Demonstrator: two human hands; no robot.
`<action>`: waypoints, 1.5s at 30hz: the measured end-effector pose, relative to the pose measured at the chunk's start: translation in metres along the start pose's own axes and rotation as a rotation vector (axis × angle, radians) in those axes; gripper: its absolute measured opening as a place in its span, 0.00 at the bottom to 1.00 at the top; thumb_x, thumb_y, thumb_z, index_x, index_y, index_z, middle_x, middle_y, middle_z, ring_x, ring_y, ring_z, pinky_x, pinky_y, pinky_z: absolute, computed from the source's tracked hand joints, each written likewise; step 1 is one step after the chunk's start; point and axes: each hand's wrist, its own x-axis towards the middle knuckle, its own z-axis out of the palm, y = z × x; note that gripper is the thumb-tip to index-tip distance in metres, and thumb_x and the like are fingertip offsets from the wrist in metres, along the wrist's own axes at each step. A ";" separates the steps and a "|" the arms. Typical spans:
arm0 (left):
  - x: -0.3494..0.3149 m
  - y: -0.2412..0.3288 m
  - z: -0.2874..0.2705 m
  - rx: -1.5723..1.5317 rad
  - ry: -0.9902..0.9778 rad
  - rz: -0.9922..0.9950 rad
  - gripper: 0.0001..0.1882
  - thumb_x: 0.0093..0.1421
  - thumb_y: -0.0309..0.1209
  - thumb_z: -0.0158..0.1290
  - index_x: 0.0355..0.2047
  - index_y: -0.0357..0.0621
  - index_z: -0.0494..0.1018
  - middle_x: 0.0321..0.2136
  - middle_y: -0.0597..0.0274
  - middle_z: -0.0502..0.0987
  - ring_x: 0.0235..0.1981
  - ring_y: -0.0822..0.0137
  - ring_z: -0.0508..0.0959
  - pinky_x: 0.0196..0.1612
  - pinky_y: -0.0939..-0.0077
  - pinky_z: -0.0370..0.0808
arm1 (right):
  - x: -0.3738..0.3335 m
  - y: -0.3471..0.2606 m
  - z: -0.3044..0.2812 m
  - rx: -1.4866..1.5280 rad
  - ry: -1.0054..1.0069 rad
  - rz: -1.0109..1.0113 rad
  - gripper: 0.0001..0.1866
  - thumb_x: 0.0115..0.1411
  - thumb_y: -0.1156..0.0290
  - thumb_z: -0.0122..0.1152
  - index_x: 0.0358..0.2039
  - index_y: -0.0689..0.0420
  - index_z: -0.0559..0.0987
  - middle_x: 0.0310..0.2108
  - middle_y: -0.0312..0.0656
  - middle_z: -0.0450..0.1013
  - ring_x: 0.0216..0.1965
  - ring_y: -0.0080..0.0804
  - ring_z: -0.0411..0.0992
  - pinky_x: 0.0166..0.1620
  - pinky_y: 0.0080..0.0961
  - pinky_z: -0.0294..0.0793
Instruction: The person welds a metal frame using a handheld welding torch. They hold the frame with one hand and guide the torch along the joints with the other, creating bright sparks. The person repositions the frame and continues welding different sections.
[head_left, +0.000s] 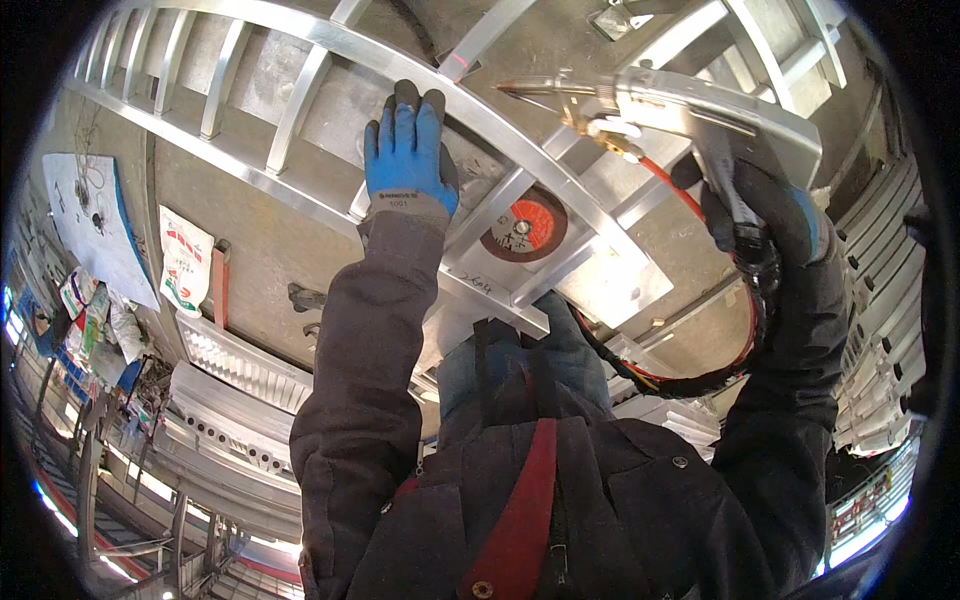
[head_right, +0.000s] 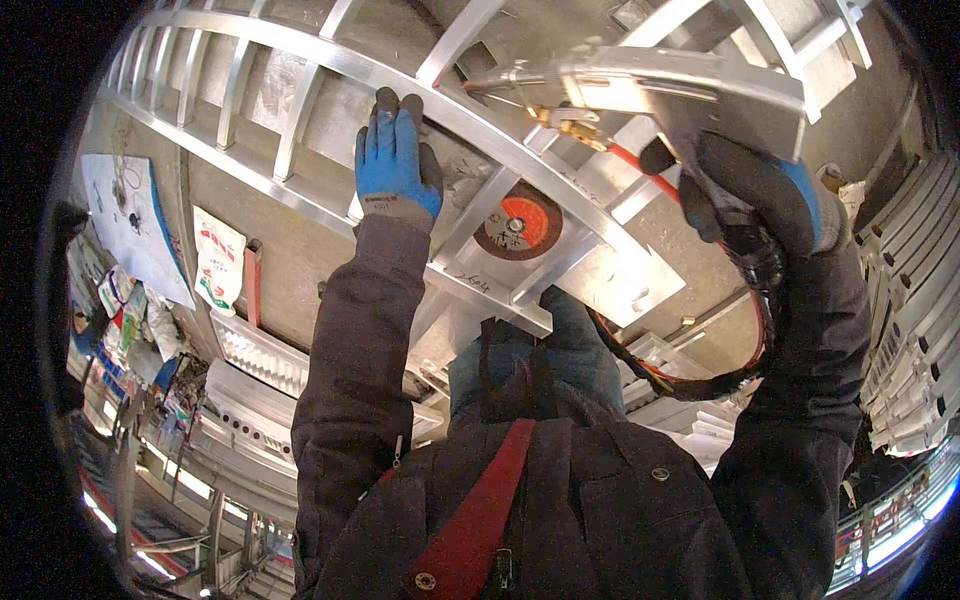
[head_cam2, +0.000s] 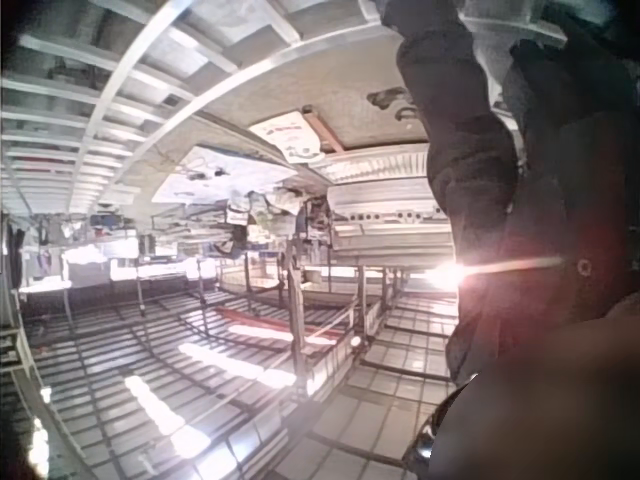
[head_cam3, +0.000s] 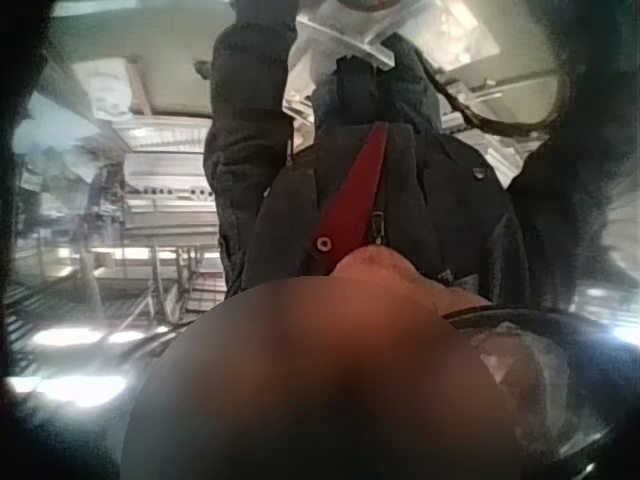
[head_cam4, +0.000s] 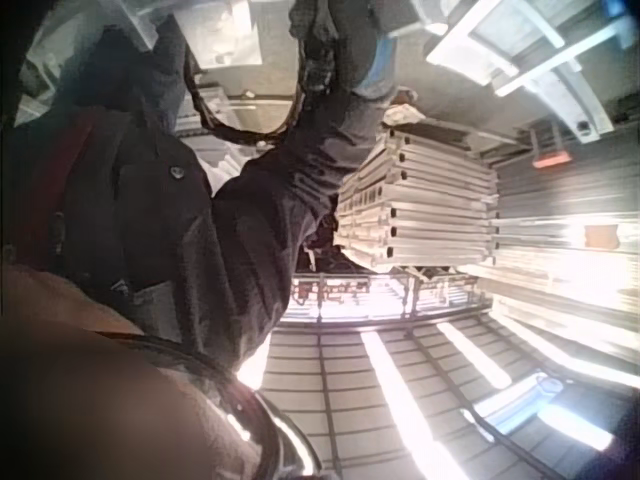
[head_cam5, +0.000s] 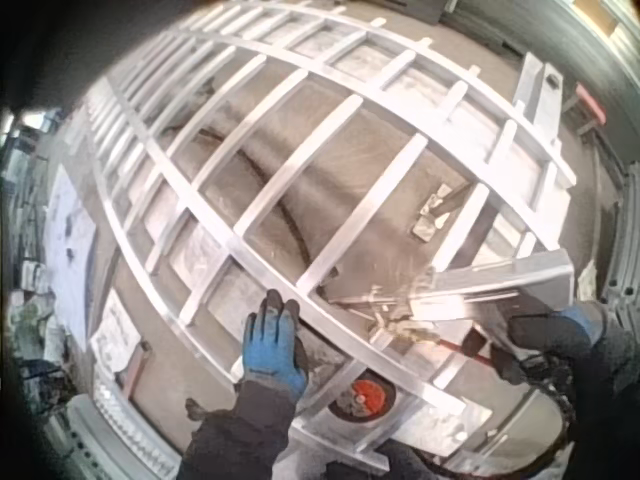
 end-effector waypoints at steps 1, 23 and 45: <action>0.000 -0.001 0.000 0.007 0.018 0.007 0.38 0.60 0.31 0.53 0.72 0.49 0.60 0.71 0.42 0.60 0.67 0.40 0.66 0.70 0.39 0.58 | -0.012 0.003 -0.004 0.014 0.026 0.024 0.26 0.69 0.52 0.59 0.47 0.67 0.81 0.21 0.40 0.75 0.19 0.23 0.71 0.24 0.20 0.67; -0.104 0.211 0.017 -0.023 -0.305 0.143 0.32 0.59 0.37 0.57 0.64 0.44 0.69 0.65 0.44 0.66 0.68 0.42 0.64 0.71 0.43 0.56 | -0.179 0.144 -0.046 0.155 0.129 0.099 0.31 0.67 0.61 0.64 0.65 0.62 0.70 0.46 0.48 0.79 0.28 0.24 0.70 0.30 0.21 0.69; -0.110 0.210 0.027 0.066 -0.323 0.205 0.32 0.63 0.38 0.54 0.67 0.47 0.67 0.64 0.45 0.66 0.68 0.42 0.64 0.73 0.44 0.54 | -0.150 0.159 -0.061 0.109 0.091 0.014 0.25 0.69 0.57 0.62 0.55 0.67 0.77 0.26 0.40 0.75 0.25 0.24 0.70 0.28 0.23 0.70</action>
